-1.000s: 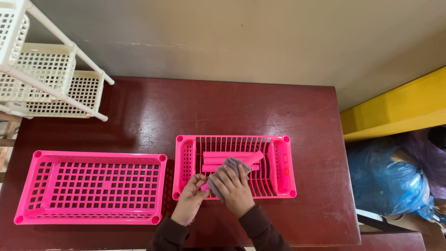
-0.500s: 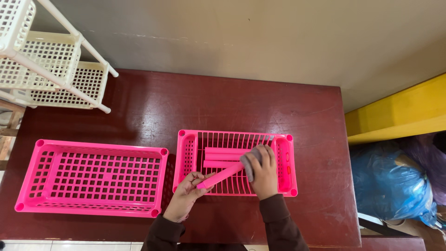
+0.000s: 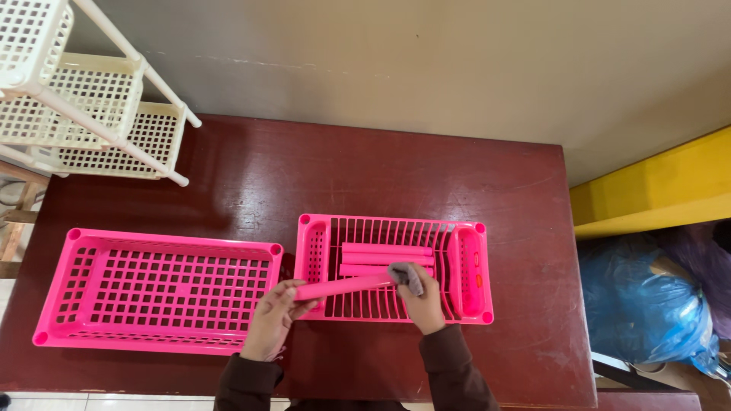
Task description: The person wipes several pink plastic rods with a grey cloth, then inserts them into the corner sockets of a pink plastic basket base to form legs. The person then wipes the basket base and places the cloth inside it.
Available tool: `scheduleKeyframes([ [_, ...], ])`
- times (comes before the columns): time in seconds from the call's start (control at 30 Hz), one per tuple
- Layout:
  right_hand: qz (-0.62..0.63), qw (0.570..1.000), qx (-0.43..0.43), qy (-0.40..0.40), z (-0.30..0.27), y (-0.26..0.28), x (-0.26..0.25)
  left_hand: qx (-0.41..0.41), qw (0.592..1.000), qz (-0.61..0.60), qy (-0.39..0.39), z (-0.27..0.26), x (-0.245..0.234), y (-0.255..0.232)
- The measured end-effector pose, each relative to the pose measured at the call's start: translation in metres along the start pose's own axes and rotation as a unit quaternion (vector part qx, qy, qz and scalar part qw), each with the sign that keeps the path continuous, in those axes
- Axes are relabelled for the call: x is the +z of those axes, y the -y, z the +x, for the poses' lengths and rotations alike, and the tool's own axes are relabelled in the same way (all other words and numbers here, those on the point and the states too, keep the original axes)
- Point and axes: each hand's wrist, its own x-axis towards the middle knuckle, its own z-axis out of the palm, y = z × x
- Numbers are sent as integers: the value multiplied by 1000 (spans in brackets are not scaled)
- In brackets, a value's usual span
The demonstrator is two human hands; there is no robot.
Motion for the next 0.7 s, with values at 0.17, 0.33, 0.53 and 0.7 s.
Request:
scheduleKeyframes([
  [0.17,67,986,152,14,-8,-18,44,62,993,10,-95,0,-50,-9],
  [0.33,149,981,124,12,-10,-24,102,114,976,6,-187,2,-122,-16],
  [0.53,35,997,73,1,-12,-5,158,165,939,53,-297,4,-205,-44],
  [0.7,26,997,71,-6,-10,1,184,197,923,57,-325,11,-252,-64],
])
